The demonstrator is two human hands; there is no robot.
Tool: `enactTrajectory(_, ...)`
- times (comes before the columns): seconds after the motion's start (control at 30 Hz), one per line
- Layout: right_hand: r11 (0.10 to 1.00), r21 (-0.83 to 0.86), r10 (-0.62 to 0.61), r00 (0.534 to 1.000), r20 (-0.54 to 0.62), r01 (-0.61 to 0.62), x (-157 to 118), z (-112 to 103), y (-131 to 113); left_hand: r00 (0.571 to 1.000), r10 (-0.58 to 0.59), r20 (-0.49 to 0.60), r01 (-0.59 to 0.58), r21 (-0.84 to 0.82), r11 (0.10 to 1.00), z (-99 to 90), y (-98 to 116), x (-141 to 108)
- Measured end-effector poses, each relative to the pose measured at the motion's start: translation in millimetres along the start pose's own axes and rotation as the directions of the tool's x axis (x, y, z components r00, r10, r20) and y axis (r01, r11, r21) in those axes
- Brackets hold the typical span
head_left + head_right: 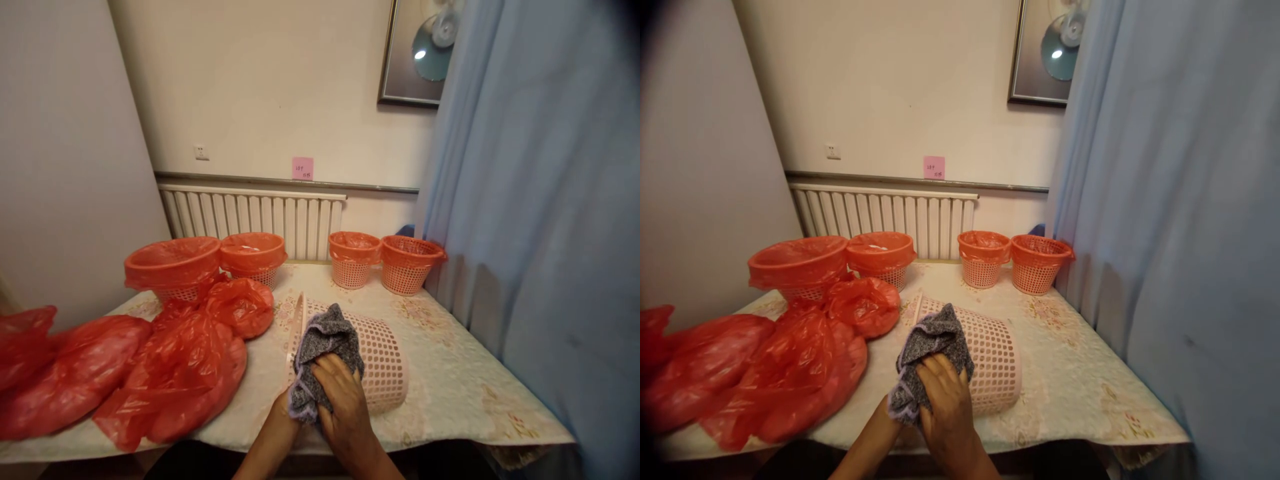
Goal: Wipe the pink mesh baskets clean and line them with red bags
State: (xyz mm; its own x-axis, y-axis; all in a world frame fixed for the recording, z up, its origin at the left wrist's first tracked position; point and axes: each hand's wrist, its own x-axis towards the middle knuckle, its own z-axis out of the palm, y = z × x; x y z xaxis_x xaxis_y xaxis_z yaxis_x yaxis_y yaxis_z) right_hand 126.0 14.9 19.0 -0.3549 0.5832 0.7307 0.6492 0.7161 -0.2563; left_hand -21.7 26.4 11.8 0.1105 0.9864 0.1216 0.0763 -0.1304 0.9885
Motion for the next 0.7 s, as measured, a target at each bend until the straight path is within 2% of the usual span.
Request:
enactTrajectory(0.13,0.999,-0.037,0.035,0.999,-0.035,-0.037,-5,-2,7,1.000,-0.014,0.020,0.014,-0.041,0.999,1.6,-3,-4)
enactTrajectory(0.3,0.990,-0.103,0.088,0.992,-0.093,-0.097,-20,-8,29,0.994,-0.024,0.105,0.038,-0.140,0.989,1.6,-10,-7)
enactTrajectory(0.5,0.963,-0.154,0.189,0.964,-0.188,-0.219,-46,-21,72,0.995,-0.011,0.101,0.012,-0.014,1.000,1.4,-9,-10)
enactTrajectory(0.7,0.932,-0.145,0.280,0.913,-0.298,-0.333,-59,-33,108,0.993,0.010,0.118,-0.009,-0.011,1.000,2.6,-6,-12)
